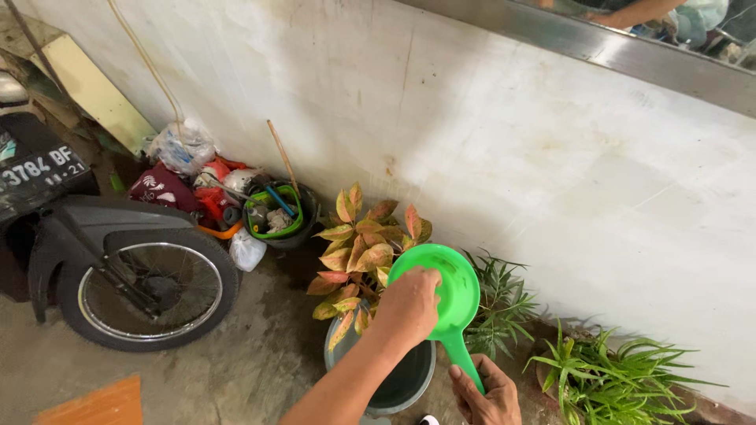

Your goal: The person uses a green plastic scoop to pour water from a large basin onto a potted Aglaonema plant. They repeatedly scoop water and pour it over the leaves and into the pot, occasionally adjusting the plant's position.

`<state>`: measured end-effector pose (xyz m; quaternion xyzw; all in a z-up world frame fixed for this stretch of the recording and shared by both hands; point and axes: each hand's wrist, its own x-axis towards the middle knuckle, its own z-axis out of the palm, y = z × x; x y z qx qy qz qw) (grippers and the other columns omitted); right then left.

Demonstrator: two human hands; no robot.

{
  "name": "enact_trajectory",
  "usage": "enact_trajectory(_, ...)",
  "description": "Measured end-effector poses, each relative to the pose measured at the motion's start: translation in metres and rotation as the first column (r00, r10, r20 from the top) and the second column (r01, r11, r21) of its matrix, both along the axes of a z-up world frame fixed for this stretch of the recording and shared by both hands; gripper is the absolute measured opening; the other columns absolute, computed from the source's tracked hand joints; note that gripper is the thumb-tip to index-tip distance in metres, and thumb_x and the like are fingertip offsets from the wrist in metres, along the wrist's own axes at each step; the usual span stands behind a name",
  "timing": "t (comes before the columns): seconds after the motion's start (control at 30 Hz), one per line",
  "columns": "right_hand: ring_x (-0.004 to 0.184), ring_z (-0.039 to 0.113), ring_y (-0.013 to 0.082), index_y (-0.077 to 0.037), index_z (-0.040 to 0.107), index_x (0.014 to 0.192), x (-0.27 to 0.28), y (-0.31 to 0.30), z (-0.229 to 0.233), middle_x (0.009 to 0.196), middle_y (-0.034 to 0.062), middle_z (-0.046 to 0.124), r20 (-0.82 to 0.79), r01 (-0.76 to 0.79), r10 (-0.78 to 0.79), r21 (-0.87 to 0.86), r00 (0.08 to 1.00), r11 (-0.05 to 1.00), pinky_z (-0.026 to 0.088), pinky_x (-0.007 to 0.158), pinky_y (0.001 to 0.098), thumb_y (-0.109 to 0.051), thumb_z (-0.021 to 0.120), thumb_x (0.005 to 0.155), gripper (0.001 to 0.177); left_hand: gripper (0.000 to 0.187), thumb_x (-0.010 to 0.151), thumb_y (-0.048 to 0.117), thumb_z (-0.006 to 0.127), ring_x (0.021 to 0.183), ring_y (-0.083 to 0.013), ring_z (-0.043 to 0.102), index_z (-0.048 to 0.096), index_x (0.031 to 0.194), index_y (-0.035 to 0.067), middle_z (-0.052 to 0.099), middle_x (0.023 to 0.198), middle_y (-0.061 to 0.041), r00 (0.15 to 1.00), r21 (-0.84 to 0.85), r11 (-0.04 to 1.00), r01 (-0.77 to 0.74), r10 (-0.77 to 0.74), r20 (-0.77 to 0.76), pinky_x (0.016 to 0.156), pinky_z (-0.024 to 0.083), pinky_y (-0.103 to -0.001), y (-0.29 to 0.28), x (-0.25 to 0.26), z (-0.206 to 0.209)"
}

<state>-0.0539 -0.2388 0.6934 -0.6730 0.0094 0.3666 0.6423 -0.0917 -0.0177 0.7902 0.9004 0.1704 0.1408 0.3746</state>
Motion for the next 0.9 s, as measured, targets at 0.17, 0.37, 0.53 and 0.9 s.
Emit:
enact_trajectory(0.17, 0.044, 0.044, 0.0122, 0.002, 0.068, 0.089, 0.005, -0.002, 0.004, 0.054, 0.0024, 0.052, 0.085, -0.051, 0.062, -0.130, 0.994, 0.990, 0.029, 0.044, 0.0309, -0.017, 0.079, 0.085, 0.022, 0.023, 0.084, 0.007, 0.071, 0.103, -0.0406, 0.066, 0.067, 0.104, -0.002, 0.064, 0.114, -0.026, 0.963, 0.157, 0.982, 0.102, -0.058, -0.263, 0.085, 0.055, -0.048, -0.004, 0.006, -0.005)
enact_trajectory(0.37, 0.043, 0.046, 0.0118, 0.001, 0.069, 0.083, 0.012, -0.007, 0.023, 0.049, 0.0026, 0.052, 0.168, -0.118, 0.169, -0.274, 0.971, 0.954, 0.030, 0.045, 0.0312, -0.024, 0.082, 0.084, 0.028, 0.032, 0.084, 0.004, 0.068, 0.112, -0.0370, 0.070, 0.070, 0.115, 0.002, 0.071, 0.120, -0.022, 0.780, 0.062, 0.970, 0.236, -0.151, -0.608, 0.093, 0.057, -0.045, -0.009, 0.027, -0.005)
enact_trajectory(0.53, 0.042, 0.045, 0.0123, 0.000, 0.069, 0.084, 0.009, -0.013, 0.025, 0.048, 0.0022, 0.051, 0.154, -0.131, 0.174, -0.259, 0.973, 0.957, 0.030, 0.044, 0.0321, -0.024, 0.081, 0.082, 0.027, 0.036, 0.086, 0.004, 0.068, 0.115, -0.0367, 0.067, 0.067, 0.121, 0.003, 0.065, 0.125, -0.021, 0.781, 0.040, 0.971, 0.237, -0.166, -0.602, 0.094, 0.056, -0.047, -0.015, 0.041, -0.030)
enact_trajectory(0.9, 0.043, 0.046, 0.0133, -0.001, 0.075, 0.092, 0.002, -0.020, 0.032, 0.050, 0.0033, 0.053, 0.065, -0.103, 0.128, -0.300, 0.990, 0.948, 0.033, 0.046, 0.0324, -0.028, 0.085, 0.084, 0.030, 0.019, 0.092, 0.007, 0.062, 0.104, -0.0340, 0.073, 0.074, 0.107, 0.004, 0.073, 0.115, -0.022, 0.875, 0.205, 0.940, 0.274, -0.154, -0.459, 0.086, 0.060, -0.045, -0.023, 0.060, -0.091)
